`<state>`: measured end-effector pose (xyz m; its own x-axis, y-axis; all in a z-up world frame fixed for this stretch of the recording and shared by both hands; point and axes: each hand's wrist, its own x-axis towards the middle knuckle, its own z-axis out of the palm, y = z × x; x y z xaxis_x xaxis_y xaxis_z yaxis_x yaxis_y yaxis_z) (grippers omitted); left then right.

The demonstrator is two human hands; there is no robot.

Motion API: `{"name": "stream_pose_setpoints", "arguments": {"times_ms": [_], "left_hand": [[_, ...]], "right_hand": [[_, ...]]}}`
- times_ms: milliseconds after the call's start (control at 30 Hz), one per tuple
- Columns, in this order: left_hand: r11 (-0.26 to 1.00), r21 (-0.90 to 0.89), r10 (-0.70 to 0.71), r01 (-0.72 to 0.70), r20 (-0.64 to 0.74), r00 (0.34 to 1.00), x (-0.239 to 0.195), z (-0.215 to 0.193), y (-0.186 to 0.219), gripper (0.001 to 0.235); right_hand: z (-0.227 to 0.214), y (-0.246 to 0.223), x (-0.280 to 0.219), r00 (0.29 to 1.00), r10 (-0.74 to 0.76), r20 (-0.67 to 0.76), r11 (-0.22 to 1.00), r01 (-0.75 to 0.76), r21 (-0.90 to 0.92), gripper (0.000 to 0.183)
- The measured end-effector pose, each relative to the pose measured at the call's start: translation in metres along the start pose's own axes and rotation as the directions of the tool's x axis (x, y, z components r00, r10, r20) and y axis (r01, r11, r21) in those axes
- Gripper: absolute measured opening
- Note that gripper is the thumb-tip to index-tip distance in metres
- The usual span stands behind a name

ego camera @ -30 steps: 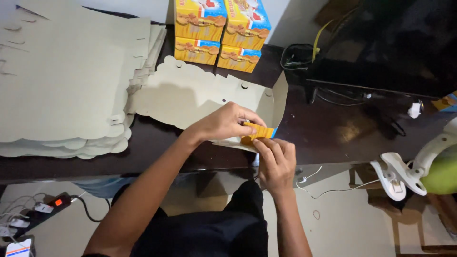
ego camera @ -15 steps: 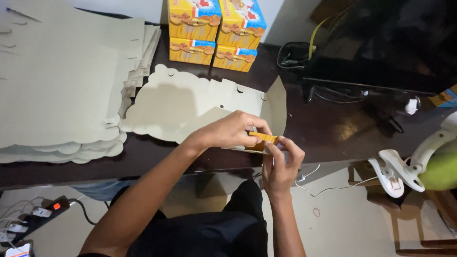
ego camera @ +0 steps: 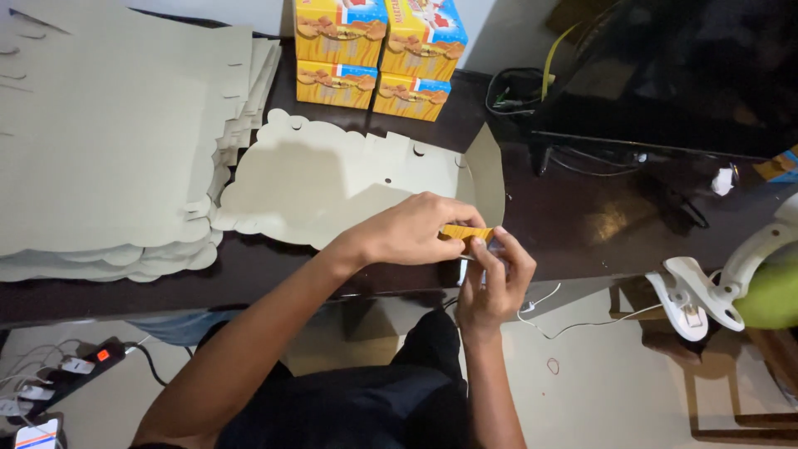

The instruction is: The person assembles a flat cardboard sheet into a small rectangular box by folding and tucking the side flaps. They then place the completed box on a stack of similar boxes on the table.

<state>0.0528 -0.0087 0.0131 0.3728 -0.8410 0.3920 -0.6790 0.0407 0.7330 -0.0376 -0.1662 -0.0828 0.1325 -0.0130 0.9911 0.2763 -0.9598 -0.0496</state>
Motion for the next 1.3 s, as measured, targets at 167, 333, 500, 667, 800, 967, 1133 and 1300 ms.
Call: {"name": "stream_pose_setpoints", "arguments": {"times_ms": [167,333,500,667,800,967,1133,1300], "left_hand": [[0.999,0.033,-0.016,0.016,0.001,1.0,-0.003,0.002,0.011,0.027],[0.989,0.146,0.024,-0.02,-0.022,0.999,-0.005,0.016,0.006,0.041],[0.949,0.314,-0.007,0.036,-0.093,0.996,-0.005,0.03,-0.011,0.031],[0.886,0.463,0.095,-0.035,-0.109,0.989,-0.018,0.031,0.003,0.027],[0.846,0.523,0.193,-0.105,-0.116,0.974,-0.025,0.032,0.009,0.024],[0.829,0.548,0.218,-0.111,-0.135,0.967,-0.029,0.038,0.012,0.023],[0.796,0.597,0.207,-0.097,-0.12,0.971,-0.028,0.038,0.006,0.023],[0.703,0.698,0.313,-0.136,-0.133,0.94,-0.031,0.045,-0.006,0.024]], "right_hand": [[-0.003,0.002,-0.001,1.0,0.0,0.006,1.0,-0.001,0.029,0.013],[-0.002,0.0,-0.002,1.0,0.027,0.011,0.996,-0.028,0.079,0.01],[-0.006,-0.004,-0.002,0.98,0.147,0.135,0.977,-0.165,0.138,0.017],[-0.014,0.003,-0.009,0.978,0.146,0.146,0.974,-0.168,0.15,0.025],[-0.015,0.0,-0.009,0.996,0.081,0.034,0.984,-0.085,0.156,0.011],[-0.012,0.0,-0.018,0.996,0.069,-0.05,0.987,-0.061,0.151,0.012],[-0.013,0.0,-0.02,0.995,0.093,-0.047,0.982,-0.084,0.167,0.014],[-0.029,0.008,-0.012,0.955,0.125,0.27,0.877,-0.233,0.419,0.056]]}}
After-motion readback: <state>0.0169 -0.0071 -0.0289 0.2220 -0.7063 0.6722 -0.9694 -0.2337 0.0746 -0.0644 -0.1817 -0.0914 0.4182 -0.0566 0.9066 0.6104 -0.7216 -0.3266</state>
